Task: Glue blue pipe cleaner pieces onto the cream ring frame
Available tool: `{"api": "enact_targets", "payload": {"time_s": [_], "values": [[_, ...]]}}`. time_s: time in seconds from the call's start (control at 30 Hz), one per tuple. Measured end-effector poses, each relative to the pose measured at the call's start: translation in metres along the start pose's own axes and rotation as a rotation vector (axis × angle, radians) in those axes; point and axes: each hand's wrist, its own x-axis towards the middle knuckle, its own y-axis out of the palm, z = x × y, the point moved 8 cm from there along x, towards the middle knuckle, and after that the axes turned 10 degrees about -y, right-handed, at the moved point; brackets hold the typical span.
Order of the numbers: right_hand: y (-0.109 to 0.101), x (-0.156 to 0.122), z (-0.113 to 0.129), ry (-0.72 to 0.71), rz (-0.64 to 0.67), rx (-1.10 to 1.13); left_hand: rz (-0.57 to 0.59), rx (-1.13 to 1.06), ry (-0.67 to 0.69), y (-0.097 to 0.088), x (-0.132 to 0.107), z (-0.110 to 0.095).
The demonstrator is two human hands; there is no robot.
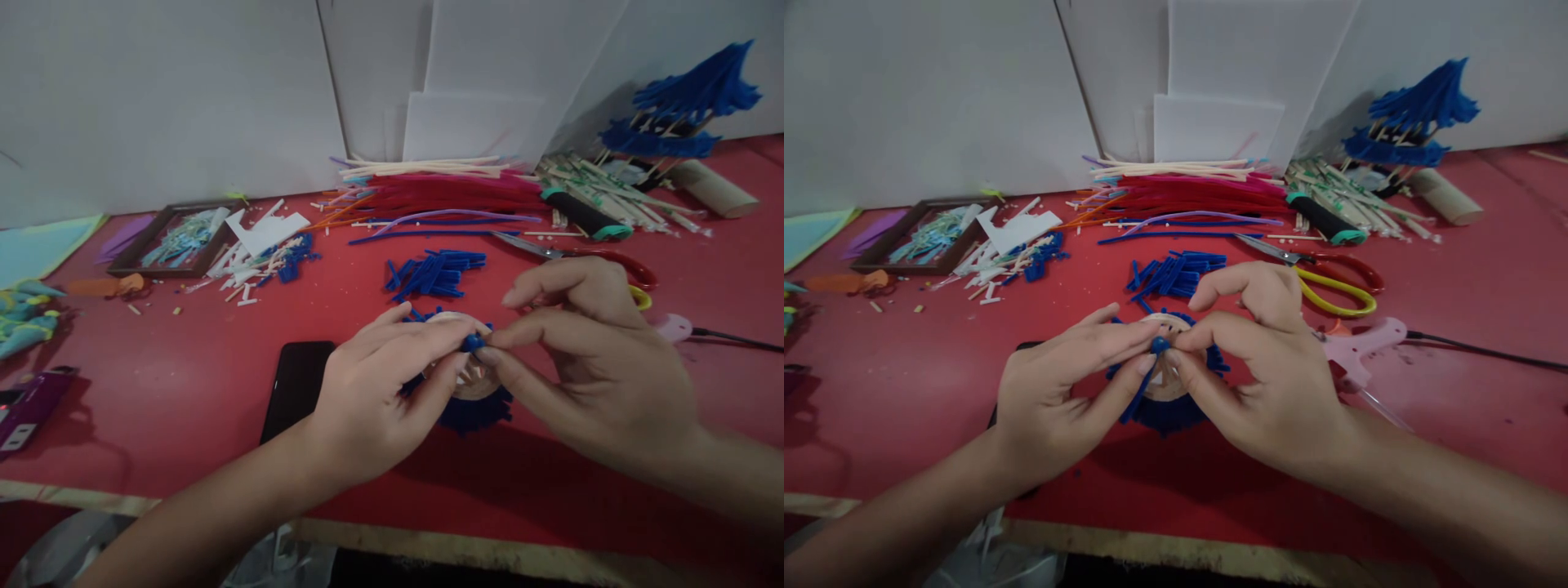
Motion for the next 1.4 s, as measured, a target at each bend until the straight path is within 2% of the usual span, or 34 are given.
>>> {"api": "enact_targets", "payload": {"time_s": [0.13,0.27,0.33,0.4,0.53,0.63,0.9,1.07,1.23,1.4], "values": [[-0.004,0.008,-0.001,-0.062,0.027,0.002,0.016,-0.026,-0.037,0.001,0.001,0.004],[-0.006,0.013,-0.006,-0.154,0.188,0.069,0.023,-0.029,-0.063,0.001,0.003,0.004],[-0.011,0.011,-0.012,-0.161,0.22,0.092,0.03,-0.016,-0.081,0.001,0.004,0.003],[-0.016,0.006,-0.016,-0.171,0.226,0.073,0.025,-0.031,-0.107,-0.001,0.005,0.003],[-0.02,-0.011,-0.013,-0.312,0.206,-0.012,0.005,-0.091,-0.124,-0.002,0.006,0.003],[-0.02,-0.019,-0.01,-0.365,0.172,-0.021,0.0,-0.112,-0.145,-0.001,0.007,0.005],[-0.021,-0.014,-0.008,-0.36,0.054,0.057,0.022,-0.168,-0.181,0.002,0.005,0.009],[-0.025,-0.015,0.001,-0.435,0.118,0.044,0.049,-0.172,-0.148,0.001,0.006,0.01],[-0.028,-0.023,0.011,-0.532,0.236,-0.008,0.08,-0.179,-0.16,0.001,0.004,0.014],[-0.028,-0.032,0.016,-0.523,0.223,-0.018,0.121,-0.077,-0.141,0.004,-0.003,0.014]]}}
